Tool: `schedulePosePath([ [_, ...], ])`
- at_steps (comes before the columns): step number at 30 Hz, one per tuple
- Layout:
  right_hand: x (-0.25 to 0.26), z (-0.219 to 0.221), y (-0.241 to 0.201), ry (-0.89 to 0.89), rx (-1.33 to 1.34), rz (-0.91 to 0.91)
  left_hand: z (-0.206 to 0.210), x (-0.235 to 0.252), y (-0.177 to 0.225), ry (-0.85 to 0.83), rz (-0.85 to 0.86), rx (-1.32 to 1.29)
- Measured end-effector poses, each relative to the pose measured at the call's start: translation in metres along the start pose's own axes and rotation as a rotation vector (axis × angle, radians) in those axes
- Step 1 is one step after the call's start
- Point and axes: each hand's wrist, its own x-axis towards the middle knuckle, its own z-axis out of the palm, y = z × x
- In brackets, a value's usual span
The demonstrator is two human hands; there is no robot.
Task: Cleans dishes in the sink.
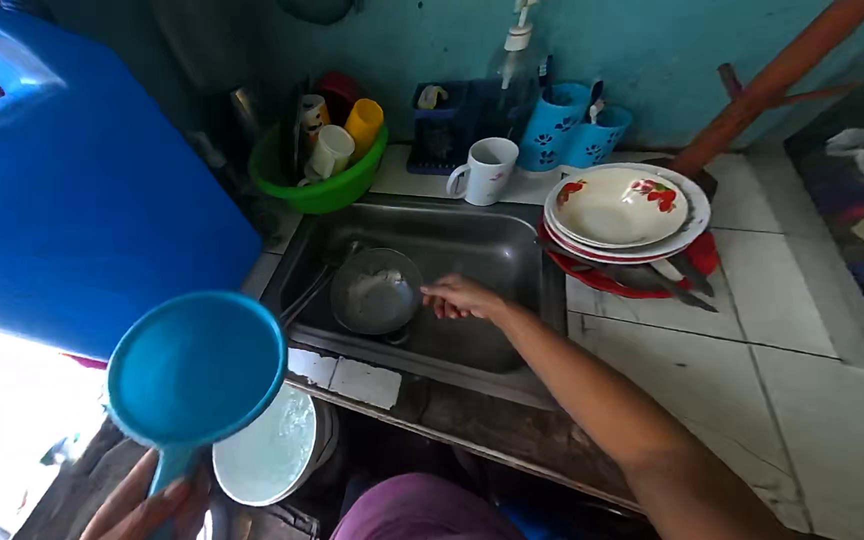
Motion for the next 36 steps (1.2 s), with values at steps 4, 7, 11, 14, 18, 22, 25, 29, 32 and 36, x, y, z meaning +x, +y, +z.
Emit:
schedulePosePath([
  [4,0.002,-0.042,-0.001,0.073,0.174,-0.194,0.058,0.086,0.009,-0.17,-0.069,0.012],
  [7,0.001,-0.051,-0.018,0.143,0.38,-0.076,0.11,0.147,0.01,-0.198,-0.107,0.089],
  [11,0.011,-0.056,-0.026,0.342,0.627,0.057,0.168,0.209,0.009,-0.234,-0.238,0.283],
  [14,0.016,-0.062,-0.021,0.436,0.711,0.112,0.195,0.243,0.0,-0.283,-0.266,0.441],
  [18,0.027,-0.068,-0.013,0.548,0.717,0.148,0.213,0.275,-0.005,-0.32,-0.308,0.556],
  [22,0.04,-0.074,-0.006,0.609,0.694,0.137,0.215,0.289,0.004,-0.342,-0.339,0.557],
  [25,0.031,-0.072,-0.009,0.647,0.589,0.165,0.214,0.291,0.012,-0.368,-0.324,0.63],
  [29,0.01,-0.062,-0.008,0.528,0.232,0.188,0.207,0.29,0.02,-0.44,-0.309,0.617],
  [32,0.0,-0.057,-0.001,0.415,0.164,0.22,0.2,0.286,0.027,-0.46,-0.33,0.534],
  [36,-0.008,-0.027,-0.001,0.455,0.21,0.162,0.187,0.28,0.033,-0.474,-0.336,0.368],
])
